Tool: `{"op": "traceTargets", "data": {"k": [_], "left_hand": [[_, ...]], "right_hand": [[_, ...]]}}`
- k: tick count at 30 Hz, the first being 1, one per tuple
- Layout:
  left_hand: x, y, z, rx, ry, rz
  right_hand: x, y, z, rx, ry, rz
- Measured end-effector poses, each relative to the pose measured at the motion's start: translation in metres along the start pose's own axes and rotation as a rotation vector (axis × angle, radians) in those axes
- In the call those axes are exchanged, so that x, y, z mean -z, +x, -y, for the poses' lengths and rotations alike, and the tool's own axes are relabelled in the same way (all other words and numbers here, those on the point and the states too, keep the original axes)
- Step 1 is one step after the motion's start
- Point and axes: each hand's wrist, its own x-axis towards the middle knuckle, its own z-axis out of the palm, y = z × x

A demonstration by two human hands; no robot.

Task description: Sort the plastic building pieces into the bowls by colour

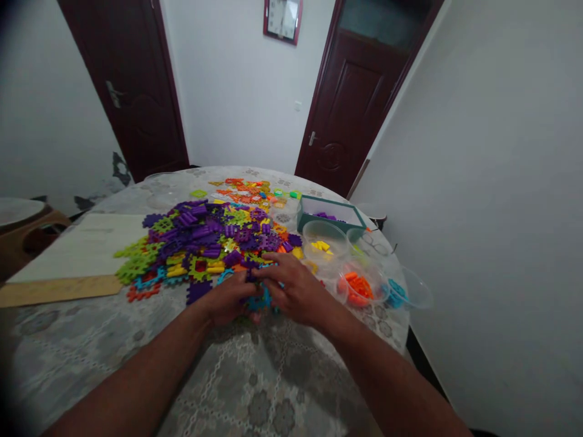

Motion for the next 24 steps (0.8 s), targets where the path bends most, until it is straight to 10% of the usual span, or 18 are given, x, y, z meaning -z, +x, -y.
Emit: {"op": "traceTargets", "data": {"k": [15, 24], "left_hand": [[0.0, -0.002, -0.001, 0.045, -0.014, 0.072], [0.012, 0.002, -0.008, 0.008, -0.393, -0.11]], "right_hand": [[-0.011, 0.023, -0.001, -0.108, 0.166, 0.049], [0.06, 0.067, -0.114, -0.529, -0.193, -0.262]]}}
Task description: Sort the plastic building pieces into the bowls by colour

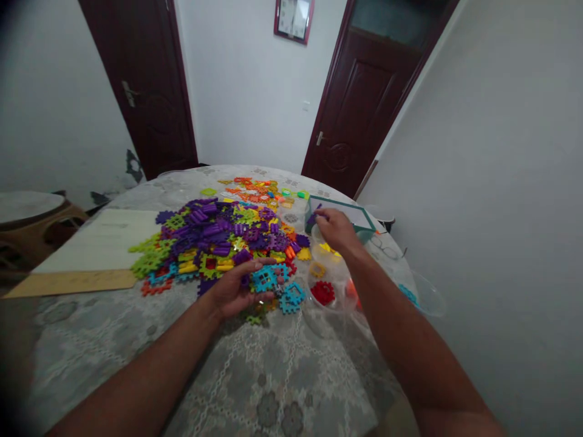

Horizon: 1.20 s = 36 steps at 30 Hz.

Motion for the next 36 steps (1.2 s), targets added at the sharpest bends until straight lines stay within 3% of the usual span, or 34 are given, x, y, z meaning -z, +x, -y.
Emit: {"op": "traceTargets", "data": {"k": [3, 6, 8, 12, 14, 17, 21, 36], "left_hand": [[0.001, 0.004, -0.001, -0.006, -0.074, -0.06], [-0.001, 0.004, -0.003, -0.007, -0.12, -0.072], [-0.003, 0.003, -0.004, -0.004, -0.154, -0.072], [-0.004, 0.004, -0.004, -0.01, -0.207, -0.05], [-0.004, 0.005, -0.003, -0.034, -0.233, -0.039], [-0.003, 0.009, -0.003, -0.05, -0.257, -0.039], [-0.001, 0.012, -0.005, -0.041, -0.231, -0.067], [-0.004, 0.007, -0.007, 0.037, -0.073, 0.015]], "right_hand": [[0.009, 0.026, -0.024, -0.069, -0.091, -0.117], [0.012, 0.022, -0.024, -0.056, -0.113, -0.151], [0.007, -0.001, -0.01, 0.054, -0.089, -0.119], [-0.016, -0.076, 0.037, 0.494, 0.061, 0.079], [-0.032, -0.113, 0.06, 0.592, 0.038, 0.158], [-0.057, -0.146, 0.082, 0.542, -0.067, 0.195], [-0.075, -0.152, 0.087, 0.468, -0.127, 0.162], [-0.078, -0.158, 0.061, 0.465, -0.165, 0.116]]}}
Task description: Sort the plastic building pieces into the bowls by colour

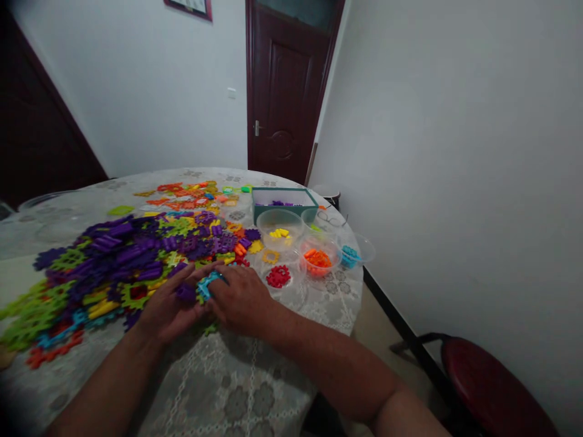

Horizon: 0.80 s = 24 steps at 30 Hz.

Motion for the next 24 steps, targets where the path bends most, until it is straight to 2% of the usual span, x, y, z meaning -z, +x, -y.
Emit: {"op": "traceTargets", "data": {"k": [4, 10, 17, 20, 22, 24], "left_hand": [[-0.002, -0.002, 0.003, 0.022, 0.008, 0.029], [-0.011, -0.006, 0.004, 0.068, -0.049, 0.003], [-0.004, -0.002, 0.0, 0.016, -0.044, -0.032], [-0.002, -0.001, 0.0, 0.014, -0.049, -0.013], [-0.001, -0.001, -0.001, 0.031, -0.039, -0.001], [-0.002, -0.002, -0.002, 0.044, -0.025, -0.008]], "right_hand": [[0.0, -0.008, -0.002, 0.002, 0.017, -0.095], [0.011, -0.012, 0.001, -0.032, 0.199, -0.197], [0.002, -0.006, 0.012, -0.131, 0.348, -0.282], [0.018, -0.007, 0.015, -0.118, 0.358, -0.33], [0.041, -0.013, 0.01, -0.108, 0.313, -0.392], [0.067, -0.023, -0.006, -0.16, 0.213, -0.472]]}}
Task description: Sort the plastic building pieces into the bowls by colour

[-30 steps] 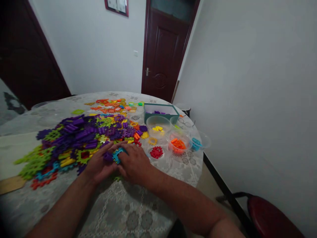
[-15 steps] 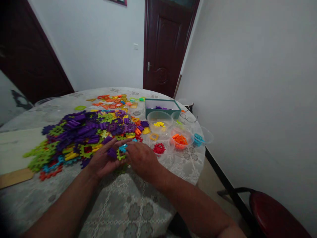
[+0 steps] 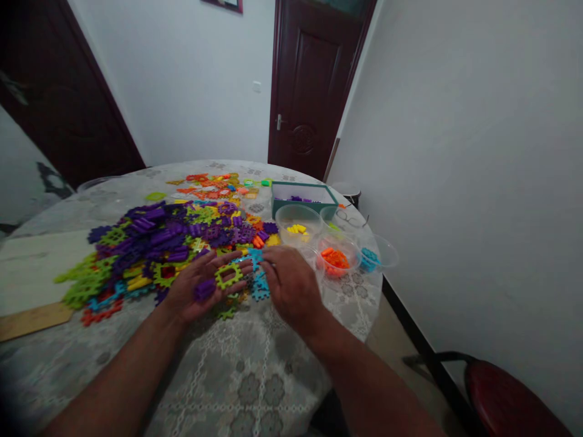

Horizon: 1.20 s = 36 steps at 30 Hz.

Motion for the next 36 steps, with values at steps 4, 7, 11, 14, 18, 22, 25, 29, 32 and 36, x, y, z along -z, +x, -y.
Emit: {"op": "traceTargets", "data": {"k": [4, 7, 11, 14, 18, 22, 25, 29, 32, 36], "left_hand": [[-0.002, -0.002, -0.004, -0.009, 0.024, -0.061], [-0.002, -0.003, -0.006, -0.007, 0.022, -0.09], [-0.001, -0.002, -0.005, -0.01, -0.006, -0.094], [-0.001, 0.0, -0.003, -0.027, -0.024, -0.126], [-0.003, 0.002, -0.003, -0.078, -0.054, -0.189], [-0.001, 0.002, -0.004, -0.107, -0.057, -0.207], [0.003, 0.003, -0.003, -0.112, -0.075, -0.189], [0.008, 0.004, -0.002, -0.117, -0.098, -0.13], [0.008, 0.003, -0.001, -0.12, -0.105, -0.125], [0.005, 0.002, 0.0, -0.126, -0.111, -0.139]], "right_hand": [[0.065, 0.003, -0.063, -0.131, -0.372, -0.15], [0.106, -0.004, -0.13, -0.204, -0.667, -0.155], [0.131, -0.013, -0.184, -0.236, -0.849, -0.116], [0.119, -0.017, -0.166, -0.193, -0.77, -0.161], [0.078, -0.024, -0.087, -0.121, -0.477, -0.104], [0.043, -0.04, -0.028, -0.004, -0.357, 0.159], [0.028, -0.051, -0.024, 0.009, -0.412, 0.278], [0.015, -0.056, -0.039, 0.014, -0.468, 0.308], [0.011, -0.054, -0.041, 0.011, -0.481, 0.276], [0.01, -0.05, -0.025, 0.012, -0.441, 0.218]]}}
